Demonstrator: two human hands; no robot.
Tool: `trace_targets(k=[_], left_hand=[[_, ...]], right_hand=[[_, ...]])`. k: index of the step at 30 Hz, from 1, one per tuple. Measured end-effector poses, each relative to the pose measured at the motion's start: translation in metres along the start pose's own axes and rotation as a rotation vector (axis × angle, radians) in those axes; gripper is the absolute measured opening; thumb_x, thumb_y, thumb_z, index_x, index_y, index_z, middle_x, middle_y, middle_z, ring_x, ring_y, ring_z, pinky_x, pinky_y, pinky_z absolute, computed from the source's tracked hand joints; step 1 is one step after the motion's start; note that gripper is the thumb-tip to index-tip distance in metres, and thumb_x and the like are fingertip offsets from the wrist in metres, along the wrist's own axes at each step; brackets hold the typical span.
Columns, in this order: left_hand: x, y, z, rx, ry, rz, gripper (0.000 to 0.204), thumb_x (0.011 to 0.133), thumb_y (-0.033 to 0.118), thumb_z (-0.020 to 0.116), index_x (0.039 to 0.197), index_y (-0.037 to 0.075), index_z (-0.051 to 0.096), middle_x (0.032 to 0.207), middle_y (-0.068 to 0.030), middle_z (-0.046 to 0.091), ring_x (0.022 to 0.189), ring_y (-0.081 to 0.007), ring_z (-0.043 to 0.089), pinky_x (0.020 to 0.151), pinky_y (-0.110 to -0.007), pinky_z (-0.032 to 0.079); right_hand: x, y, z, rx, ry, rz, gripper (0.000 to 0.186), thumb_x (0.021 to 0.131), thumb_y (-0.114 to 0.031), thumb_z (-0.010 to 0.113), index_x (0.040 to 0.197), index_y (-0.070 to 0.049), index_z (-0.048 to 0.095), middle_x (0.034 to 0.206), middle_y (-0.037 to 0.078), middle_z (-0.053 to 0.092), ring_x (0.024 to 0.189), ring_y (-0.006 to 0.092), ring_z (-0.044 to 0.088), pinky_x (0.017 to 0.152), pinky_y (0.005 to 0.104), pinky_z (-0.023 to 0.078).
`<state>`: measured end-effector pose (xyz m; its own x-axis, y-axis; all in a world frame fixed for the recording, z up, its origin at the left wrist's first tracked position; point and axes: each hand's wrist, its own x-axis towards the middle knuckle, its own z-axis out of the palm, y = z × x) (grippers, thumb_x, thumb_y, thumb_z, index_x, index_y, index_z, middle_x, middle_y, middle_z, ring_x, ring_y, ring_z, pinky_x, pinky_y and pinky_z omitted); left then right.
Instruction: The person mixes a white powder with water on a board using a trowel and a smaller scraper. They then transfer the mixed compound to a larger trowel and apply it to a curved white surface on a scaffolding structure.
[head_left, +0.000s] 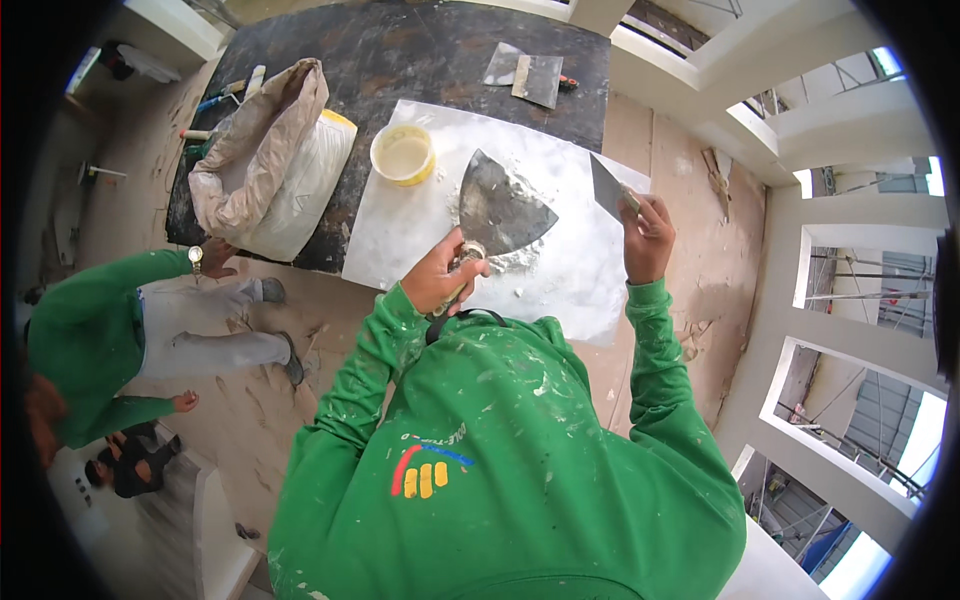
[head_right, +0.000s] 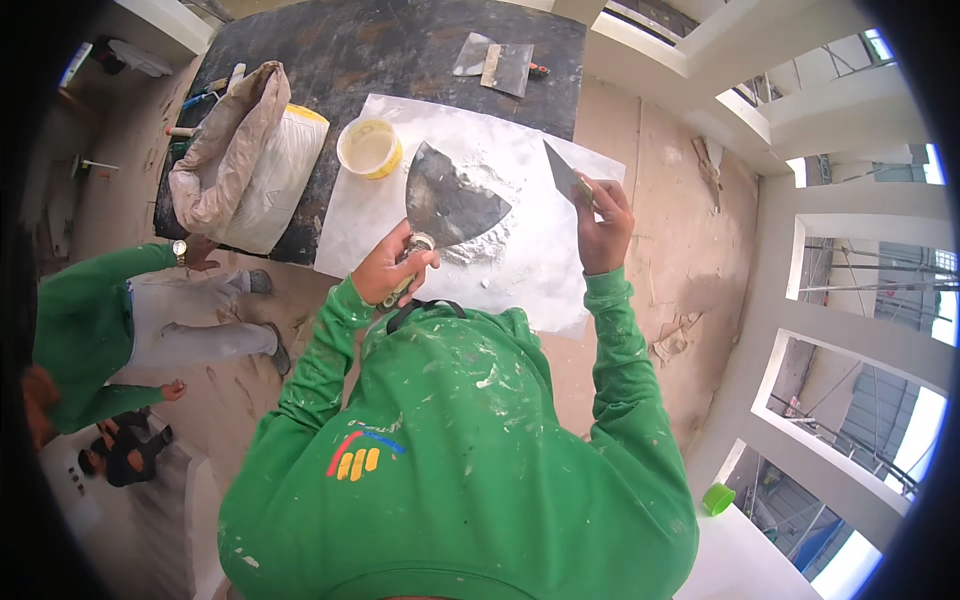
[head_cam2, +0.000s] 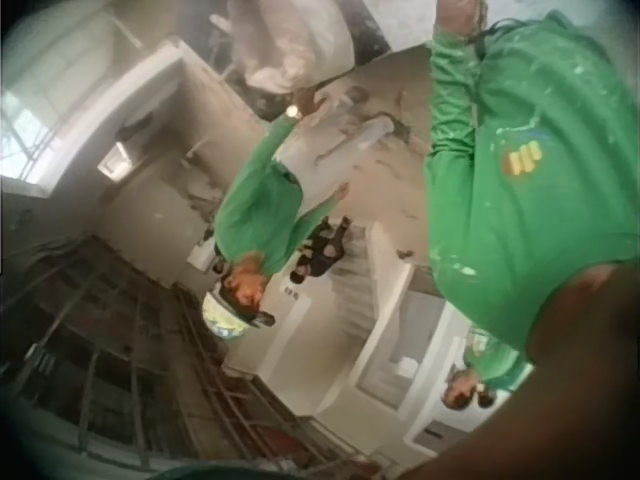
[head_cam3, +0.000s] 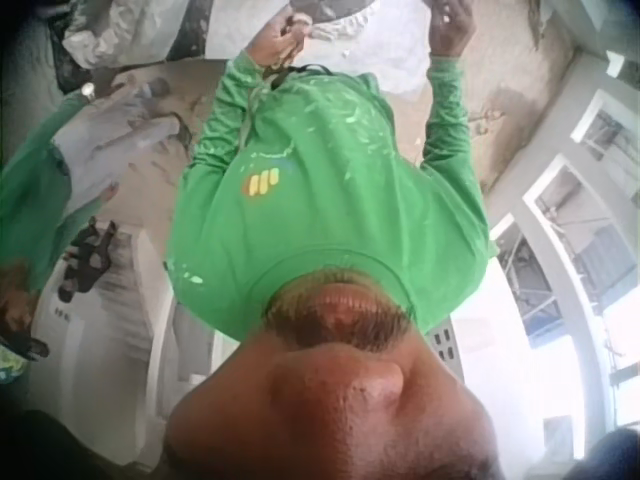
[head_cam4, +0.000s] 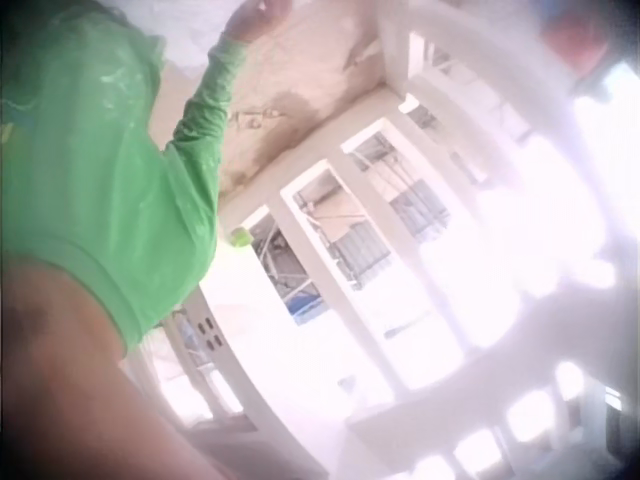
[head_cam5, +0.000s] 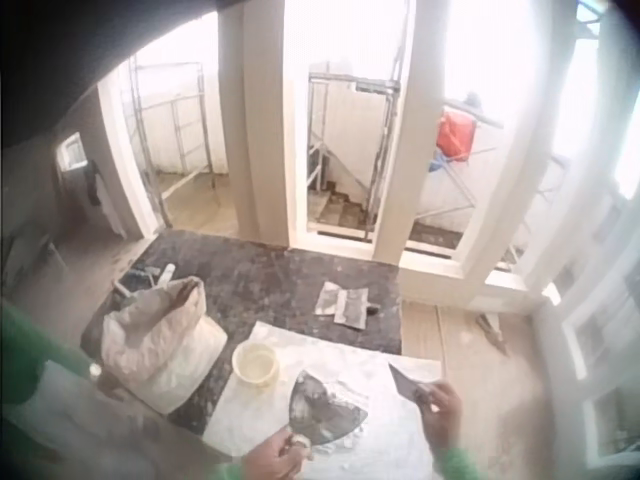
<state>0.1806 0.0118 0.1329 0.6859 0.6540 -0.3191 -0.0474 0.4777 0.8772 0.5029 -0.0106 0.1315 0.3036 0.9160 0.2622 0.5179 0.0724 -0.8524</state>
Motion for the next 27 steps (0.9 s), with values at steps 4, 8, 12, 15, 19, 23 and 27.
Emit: trace_targets(k=[4,8,12,15,19,23,27], left_hand=[[0.010,-0.023,0.013,-0.105,0.219,-0.102,0.031,0.096,0.014,0.056,0.120,0.002,0.040,0.089,-0.0084,0.055,0.051,-0.0085,0.049,0.035,-0.023,0.041],[0.003,-0.037,0.013,-0.070,0.088,-0.152,0.024,0.095,0.011,0.054,0.110,0.000,0.040,0.087,-0.0094,0.058,0.047,-0.0108,0.049,0.035,-0.026,0.040],[-0.016,-0.060,0.004,0.093,-0.074,-0.373,0.031,0.095,0.011,0.054,0.120,-0.001,0.039,0.087,-0.0077,0.060,0.045,-0.0105,0.048,0.037,-0.026,0.040],[-0.036,-0.071,-0.023,0.184,0.202,-0.350,0.030,0.097,0.017,0.055,0.119,0.002,0.041,0.092,-0.0065,0.059,0.054,-0.0083,0.050,0.038,-0.024,0.043],[-0.064,-0.068,-0.049,0.077,0.215,-0.240,0.030,0.098,0.018,0.054,0.119,0.003,0.040,0.086,-0.0047,0.060,0.054,-0.0081,0.051,0.042,-0.025,0.043],[-0.055,-0.047,-0.040,0.103,-0.034,-0.279,0.027,0.099,0.022,0.054,0.116,0.004,0.045,0.086,-0.0029,0.058,0.056,-0.0060,0.049,0.045,-0.023,0.043],[-0.013,-0.026,-0.017,0.065,-0.304,-0.133,0.024,0.099,0.022,0.054,0.115,0.005,0.048,0.084,-0.0022,0.057,0.055,-0.0047,0.047,0.046,-0.021,0.040]], right_hand=[[-0.059,-0.031,0.037,-0.352,-0.102,-0.500,0.046,0.071,0.003,0.069,0.111,-0.019,0.072,0.096,0.001,0.065,0.087,0.0208,0.063,0.075,0.0344,0.051],[-0.069,-0.031,0.073,-0.300,-0.164,-0.640,0.050,0.069,-0.001,0.066,0.115,-0.021,0.070,0.098,-0.001,0.065,0.091,0.0206,0.062,0.080,0.0364,0.051],[-0.027,-0.004,0.100,-0.338,-0.284,-0.499,0.039,0.074,-0.004,0.064,0.108,-0.021,0.071,0.097,-0.001,0.066,0.089,0.0217,0.062,0.079,0.0368,0.052],[0.001,0.007,0.104,-0.324,-0.278,-0.397,0.024,0.080,-0.006,0.064,0.099,-0.018,0.073,0.094,0.000,0.067,0.088,0.0229,0.063,0.075,0.0374,0.053],[0.033,0.003,0.078,-0.098,-0.371,-0.240,0.015,0.084,-0.008,0.066,0.098,-0.006,0.070,0.093,0.008,0.069,0.081,0.0261,0.066,0.073,0.0345,0.053],[0.055,-0.006,0.066,0.516,-0.554,0.346,0.029,0.090,-0.019,0.070,0.108,0.003,0.065,0.093,0.005,0.068,0.082,0.0114,0.063,0.077,0.0275,0.050],[0.064,0.006,0.070,0.747,-0.924,0.559,0.036,0.089,-0.019,0.071,0.116,0.003,0.063,0.098,0.006,0.069,0.086,0.0122,0.064,0.080,0.0264,0.050]])
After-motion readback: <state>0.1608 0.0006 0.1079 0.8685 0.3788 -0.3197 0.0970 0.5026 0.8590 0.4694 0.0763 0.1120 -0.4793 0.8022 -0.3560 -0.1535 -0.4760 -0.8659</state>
